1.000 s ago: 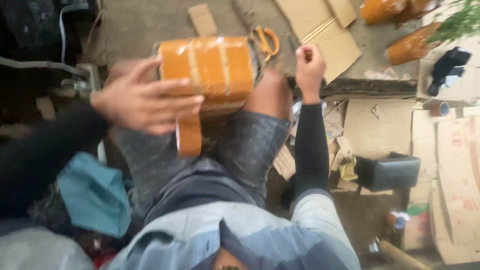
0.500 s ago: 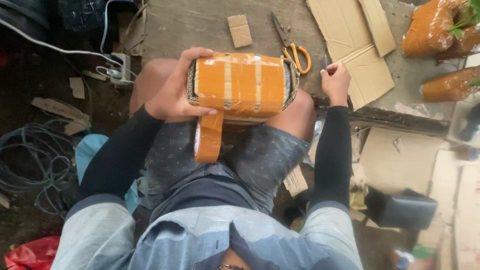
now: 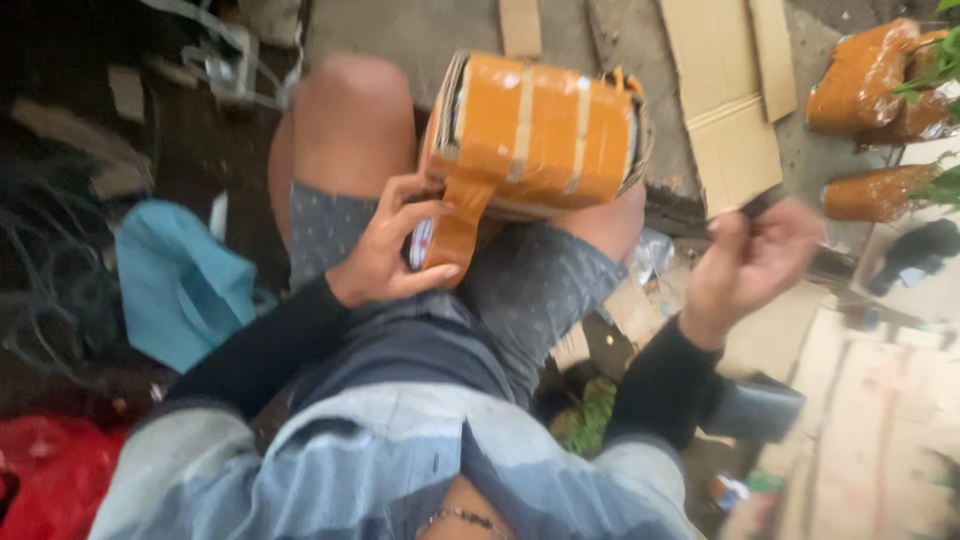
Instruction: The person sits on the floor and wraps a small cardboard box with brown packing tape. They apply multiple strips of tape to secure the box, then use scissors to cut a piece of cardboard and place it inside the box.
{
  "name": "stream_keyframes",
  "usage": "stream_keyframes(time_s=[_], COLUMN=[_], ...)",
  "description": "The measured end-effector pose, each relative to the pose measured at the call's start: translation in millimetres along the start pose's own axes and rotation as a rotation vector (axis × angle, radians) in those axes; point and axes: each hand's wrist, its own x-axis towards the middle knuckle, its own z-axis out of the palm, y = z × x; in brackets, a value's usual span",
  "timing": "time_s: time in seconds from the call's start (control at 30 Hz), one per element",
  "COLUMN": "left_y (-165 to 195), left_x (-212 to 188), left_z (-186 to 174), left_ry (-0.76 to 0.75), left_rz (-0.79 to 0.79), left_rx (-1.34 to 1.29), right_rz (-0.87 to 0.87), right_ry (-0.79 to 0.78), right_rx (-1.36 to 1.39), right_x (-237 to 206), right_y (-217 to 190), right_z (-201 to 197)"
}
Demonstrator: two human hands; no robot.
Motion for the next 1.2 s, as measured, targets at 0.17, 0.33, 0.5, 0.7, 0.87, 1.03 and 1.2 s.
stream_keyframes(time_s=[0.17, 0.33, 0.5, 0.7, 0.87, 1.03, 1.2], left_y=[-9, -2, 6, 19, 23, 22, 24], left_x=[1, 4, 1, 5, 8, 7, 9], left_z=[-2, -2, -3, -10, -3, -2, -6], left_ry=[-0.102, -0.13, -0.067, -0.111, -0.08, -0.07, -0.077], left_rz=[0.176, 0.12, 0.12, -0.114, -0.222, -0.245, -0.198], left_rx=[0.231, 0.308, 0.135, -0.12, -0.33, -0.352, -0.259], right_rz=[-0.455, -0.469, -0.584, -0.474, -0.538, -0.634, -0.76], right_ry=[-0.631, -0.777, -0.764, -0.824, -0.597, -0.706, -0.768], right_rx=[-0.415, -0.512, -0.538, -0.633, -0.716, -0.845, -0.81], right_x=[-5, -4, -5, -6, -2, 20, 29], right_y=[-76, -91, -91, -95, -100, -88, -63], right_z=[79, 131, 141, 138, 115, 109, 131])
